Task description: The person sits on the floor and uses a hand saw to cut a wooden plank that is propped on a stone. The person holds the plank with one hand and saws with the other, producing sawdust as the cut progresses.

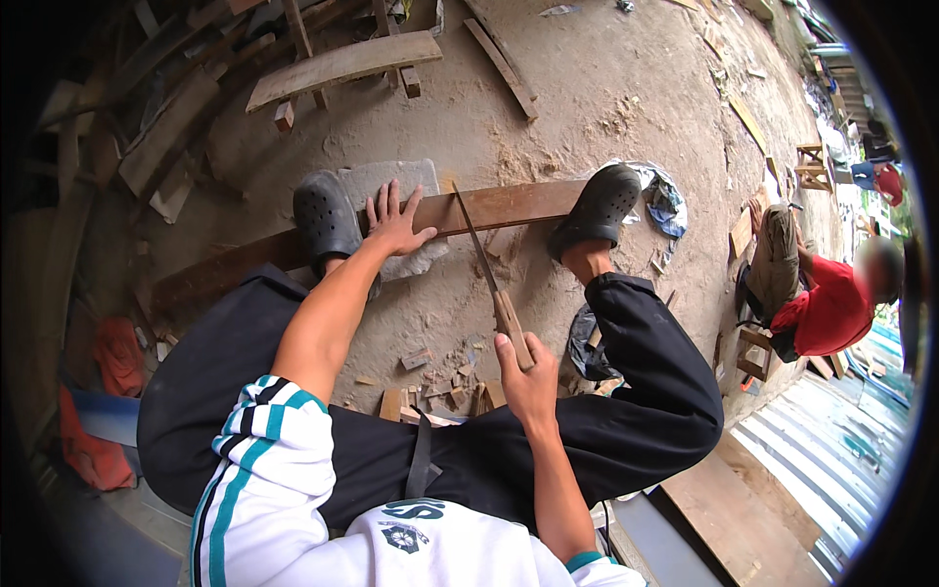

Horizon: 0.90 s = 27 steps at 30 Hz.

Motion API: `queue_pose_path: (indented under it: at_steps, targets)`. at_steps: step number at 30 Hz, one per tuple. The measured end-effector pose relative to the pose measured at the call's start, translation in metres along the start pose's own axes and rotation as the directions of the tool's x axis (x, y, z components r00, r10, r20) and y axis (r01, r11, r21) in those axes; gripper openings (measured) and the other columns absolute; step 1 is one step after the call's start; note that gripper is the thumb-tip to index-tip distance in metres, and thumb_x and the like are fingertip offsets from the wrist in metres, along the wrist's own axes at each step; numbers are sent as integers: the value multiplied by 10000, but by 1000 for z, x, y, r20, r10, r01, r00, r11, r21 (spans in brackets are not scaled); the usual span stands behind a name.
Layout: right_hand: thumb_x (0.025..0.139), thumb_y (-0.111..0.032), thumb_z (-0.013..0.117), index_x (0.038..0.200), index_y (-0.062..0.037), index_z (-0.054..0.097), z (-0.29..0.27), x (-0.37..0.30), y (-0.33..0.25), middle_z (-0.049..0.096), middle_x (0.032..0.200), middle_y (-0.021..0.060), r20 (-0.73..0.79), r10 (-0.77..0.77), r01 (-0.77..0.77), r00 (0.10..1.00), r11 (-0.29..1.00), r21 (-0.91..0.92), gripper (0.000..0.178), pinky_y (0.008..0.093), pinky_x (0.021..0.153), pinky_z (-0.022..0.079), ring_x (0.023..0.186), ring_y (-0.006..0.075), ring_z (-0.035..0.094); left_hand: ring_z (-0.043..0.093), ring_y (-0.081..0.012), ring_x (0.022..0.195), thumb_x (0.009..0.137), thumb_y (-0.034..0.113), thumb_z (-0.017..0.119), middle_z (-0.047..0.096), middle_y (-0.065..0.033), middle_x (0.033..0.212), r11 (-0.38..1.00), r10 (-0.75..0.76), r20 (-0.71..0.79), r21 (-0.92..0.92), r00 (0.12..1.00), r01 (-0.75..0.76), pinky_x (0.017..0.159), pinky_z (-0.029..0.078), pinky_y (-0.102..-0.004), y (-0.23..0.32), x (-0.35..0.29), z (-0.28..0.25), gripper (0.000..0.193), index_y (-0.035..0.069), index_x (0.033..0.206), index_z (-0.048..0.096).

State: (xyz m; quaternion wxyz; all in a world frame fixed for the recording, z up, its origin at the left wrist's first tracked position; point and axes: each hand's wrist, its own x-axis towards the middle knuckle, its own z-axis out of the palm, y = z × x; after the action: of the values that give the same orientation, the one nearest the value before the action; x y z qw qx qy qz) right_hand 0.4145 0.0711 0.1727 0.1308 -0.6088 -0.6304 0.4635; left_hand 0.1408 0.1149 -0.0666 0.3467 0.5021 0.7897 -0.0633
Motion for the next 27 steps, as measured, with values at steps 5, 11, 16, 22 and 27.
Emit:
queue_pose_path:
  at_steps: [5,11,16,22,27]
  targets:
    - [957,-244,640,765,20,569,5,-9,-10,500,593,98,2,43,-43,999,999,12,334,357,552,395,561,157,441,-223,-384,1485,861,691,535,-207,-206,1618,999,-7,31,-38,999,8,1147,-135,-595,2,1,-2,1019,279,1590,-45]
    - [984,-286,606,773,-6,579,35,41,2,475,600,-9,51,68,-69,996,998,7,352,294,516,352,560,81,430,-220,-384,1487,858,666,554,-200,-202,1621,998,-2,28,-64,1000,3,1148,-133,-596,6,0,-7,1005,289,1592,-20]
    - [990,-270,593,796,13,600,7,-6,-13,490,599,-5,100,156,-163,983,984,67,343,303,522,363,576,80,430,-212,-385,1490,868,649,551,-178,-197,1628,996,-11,20,-94,1000,13,1155,-140,-584,3,-7,-9,967,305,1594,13]
    - [974,-230,608,814,23,631,48,51,10,494,582,42,72,88,-89,993,996,6,300,338,535,384,585,94,428,-211,-384,1490,861,645,569,-172,-203,1628,995,11,-6,-100,1000,-12,1157,-133,-579,3,-7,-5,977,302,1594,22]
    - [970,-240,613,770,20,612,14,-21,9,525,580,54,44,101,-105,994,989,108,328,358,537,403,572,106,457,-216,-382,1490,863,636,576,-182,-193,1629,997,-26,1,-74,1000,26,1155,-132,-577,6,-4,-8,995,290,1595,-3]
